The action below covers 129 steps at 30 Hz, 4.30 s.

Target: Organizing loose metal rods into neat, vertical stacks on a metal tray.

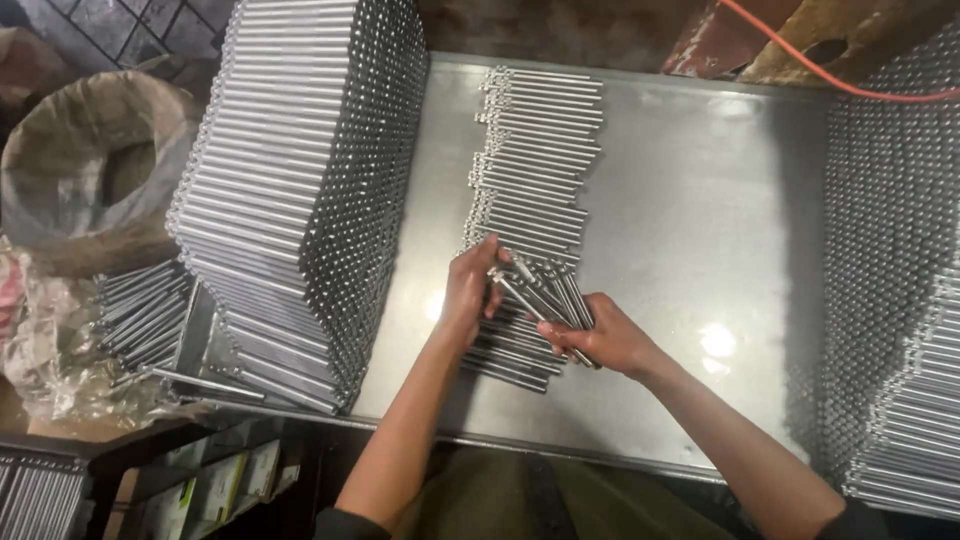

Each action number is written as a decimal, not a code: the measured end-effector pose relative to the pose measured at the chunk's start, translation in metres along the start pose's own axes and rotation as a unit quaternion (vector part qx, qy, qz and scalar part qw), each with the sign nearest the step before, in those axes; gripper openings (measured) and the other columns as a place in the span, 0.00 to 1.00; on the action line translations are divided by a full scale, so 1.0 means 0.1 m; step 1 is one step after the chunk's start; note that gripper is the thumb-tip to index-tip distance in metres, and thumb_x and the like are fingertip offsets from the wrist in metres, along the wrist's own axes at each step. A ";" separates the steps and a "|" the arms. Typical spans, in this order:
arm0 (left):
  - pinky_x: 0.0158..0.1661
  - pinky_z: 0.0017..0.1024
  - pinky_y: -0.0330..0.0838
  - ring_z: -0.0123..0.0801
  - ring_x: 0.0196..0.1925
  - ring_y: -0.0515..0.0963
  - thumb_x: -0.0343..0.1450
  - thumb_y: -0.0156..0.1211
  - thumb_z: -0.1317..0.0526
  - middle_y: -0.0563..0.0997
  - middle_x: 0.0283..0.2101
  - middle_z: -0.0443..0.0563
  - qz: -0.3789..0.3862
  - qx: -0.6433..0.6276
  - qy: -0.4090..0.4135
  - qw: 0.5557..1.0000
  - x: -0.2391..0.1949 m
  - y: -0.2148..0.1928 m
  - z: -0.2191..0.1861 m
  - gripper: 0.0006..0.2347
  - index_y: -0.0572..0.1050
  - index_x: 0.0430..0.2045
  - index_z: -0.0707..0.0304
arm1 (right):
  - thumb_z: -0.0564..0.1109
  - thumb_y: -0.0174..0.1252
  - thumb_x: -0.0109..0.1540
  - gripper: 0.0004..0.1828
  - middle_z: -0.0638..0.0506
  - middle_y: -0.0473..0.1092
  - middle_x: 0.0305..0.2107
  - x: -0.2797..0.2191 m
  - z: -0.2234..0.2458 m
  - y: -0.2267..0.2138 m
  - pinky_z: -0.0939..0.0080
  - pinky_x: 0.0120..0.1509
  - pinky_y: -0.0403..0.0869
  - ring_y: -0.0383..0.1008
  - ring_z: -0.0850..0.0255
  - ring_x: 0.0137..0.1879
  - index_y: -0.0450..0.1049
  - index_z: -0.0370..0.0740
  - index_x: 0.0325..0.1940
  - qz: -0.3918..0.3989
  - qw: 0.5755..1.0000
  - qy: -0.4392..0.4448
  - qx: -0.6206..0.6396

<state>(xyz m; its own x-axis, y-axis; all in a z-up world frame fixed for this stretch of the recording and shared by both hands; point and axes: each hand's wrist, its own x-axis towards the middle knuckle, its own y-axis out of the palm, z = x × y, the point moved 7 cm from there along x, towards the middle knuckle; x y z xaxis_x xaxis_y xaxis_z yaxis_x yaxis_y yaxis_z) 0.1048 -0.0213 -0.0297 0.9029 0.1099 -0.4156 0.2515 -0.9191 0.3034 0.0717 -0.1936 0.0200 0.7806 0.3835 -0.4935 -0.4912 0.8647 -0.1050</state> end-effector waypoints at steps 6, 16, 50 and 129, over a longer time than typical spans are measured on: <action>0.04 0.19 0.50 0.25 0.03 0.59 0.74 0.56 0.47 0.75 0.15 0.53 -0.007 0.025 0.033 0.999 0.25 -0.22 0.01 0.20 0.70 0.14 0.60 | 0.37 0.68 0.56 0.08 0.40 0.71 0.12 0.10 0.29 0.12 0.61 0.18 0.68 0.67 0.59 0.14 0.80 0.26 0.33 -0.031 0.998 -0.043 -0.027; 0.32 0.23 0.63 0.28 0.24 0.70 0.76 0.49 0.51 0.80 0.18 0.46 -0.153 0.105 0.130 0.974 0.57 -0.58 -0.31 0.19 0.74 0.14 0.55 | 0.43 0.64 0.52 0.23 0.55 0.80 0.44 0.65 0.23 -0.01 0.43 0.54 0.76 0.79 0.50 0.49 0.81 0.54 0.52 -0.136 0.863 -0.112 -0.473; 0.33 0.23 0.69 0.28 0.25 0.77 0.76 0.53 0.51 0.78 0.19 0.48 -0.158 0.044 0.155 0.974 0.58 -0.62 -0.26 0.19 0.74 0.15 0.58 | 0.35 0.59 0.50 0.30 0.50 0.77 0.40 0.60 0.37 0.10 0.46 0.54 0.75 0.76 0.51 0.50 0.77 0.48 0.58 -0.161 0.836 -0.160 -0.500; 0.36 0.25 0.63 0.28 0.29 0.68 0.76 0.53 0.51 0.76 0.18 0.47 -0.128 0.152 0.160 0.967 0.13 -0.58 -0.10 0.20 0.76 0.13 0.58 | 0.46 0.56 0.66 0.07 0.49 0.80 0.27 0.17 0.23 0.50 0.48 0.46 0.74 0.80 0.45 0.39 0.79 0.44 0.40 -0.110 0.953 -0.049 -0.279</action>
<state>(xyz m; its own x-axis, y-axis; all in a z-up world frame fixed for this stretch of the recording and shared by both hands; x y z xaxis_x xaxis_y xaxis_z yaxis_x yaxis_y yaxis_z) 0.1055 0.0372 -0.0446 0.8988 0.4148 -0.1415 0.4106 -0.9099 -0.0594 0.0696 -0.1362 0.0260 0.9074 0.2656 -0.3258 -0.4191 0.6307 -0.6531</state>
